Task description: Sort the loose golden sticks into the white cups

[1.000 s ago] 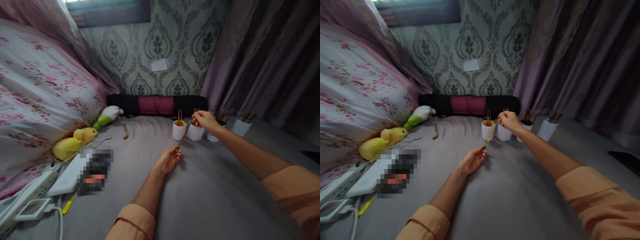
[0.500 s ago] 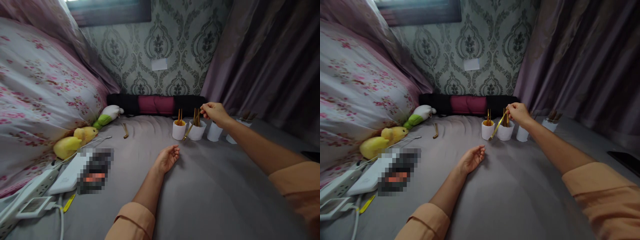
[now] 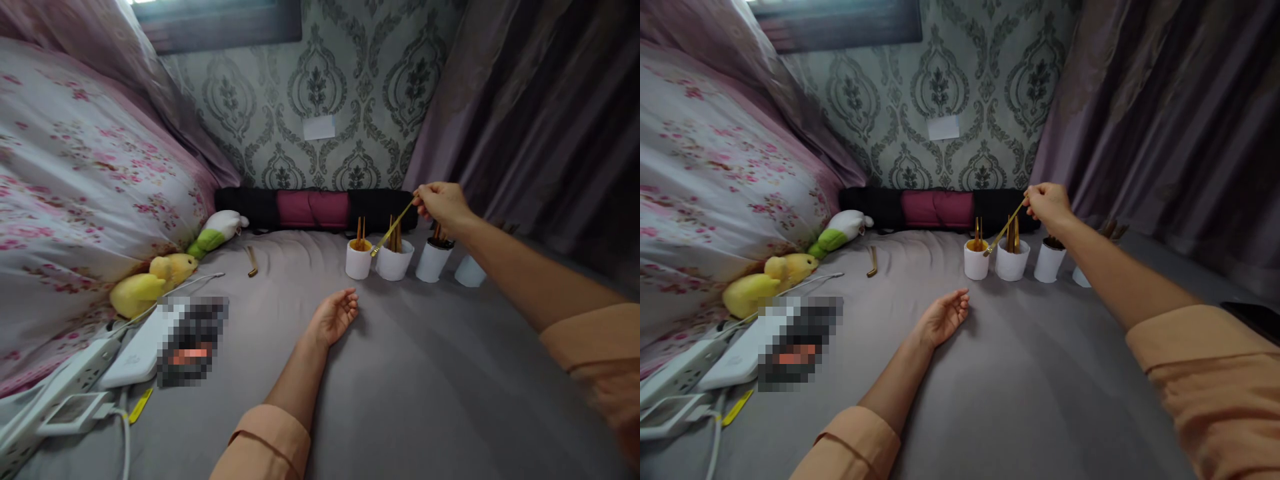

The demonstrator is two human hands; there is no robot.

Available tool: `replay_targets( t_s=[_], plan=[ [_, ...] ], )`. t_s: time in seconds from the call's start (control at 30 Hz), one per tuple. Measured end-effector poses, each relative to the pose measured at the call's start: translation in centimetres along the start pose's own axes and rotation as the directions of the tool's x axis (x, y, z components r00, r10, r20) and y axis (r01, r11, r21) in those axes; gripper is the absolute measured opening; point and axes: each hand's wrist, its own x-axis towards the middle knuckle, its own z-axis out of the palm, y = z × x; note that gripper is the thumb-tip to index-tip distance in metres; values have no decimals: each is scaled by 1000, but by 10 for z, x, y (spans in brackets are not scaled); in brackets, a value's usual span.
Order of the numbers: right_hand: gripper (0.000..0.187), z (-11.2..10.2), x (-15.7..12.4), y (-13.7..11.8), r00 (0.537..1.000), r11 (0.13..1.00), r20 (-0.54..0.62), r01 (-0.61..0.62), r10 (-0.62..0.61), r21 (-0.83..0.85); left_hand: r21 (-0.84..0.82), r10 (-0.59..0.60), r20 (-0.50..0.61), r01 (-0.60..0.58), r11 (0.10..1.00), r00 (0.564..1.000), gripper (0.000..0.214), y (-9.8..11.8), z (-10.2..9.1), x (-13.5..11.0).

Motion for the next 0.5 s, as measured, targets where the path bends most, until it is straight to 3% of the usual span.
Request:
replay_targets(
  t_s=[0.1, 0.5],
  plan=[
    [19, 1, 5, 0, 996, 999, -84, 38, -39, -9, -6, 3, 7, -3, 1000, 1000, 11, 0, -2, 1],
    [20, 14, 21, 11, 984, 996, -158, 84, -86, -14, -15, -4, 11, 4, 1000, 1000, 11, 1, -1, 1]
  ],
)
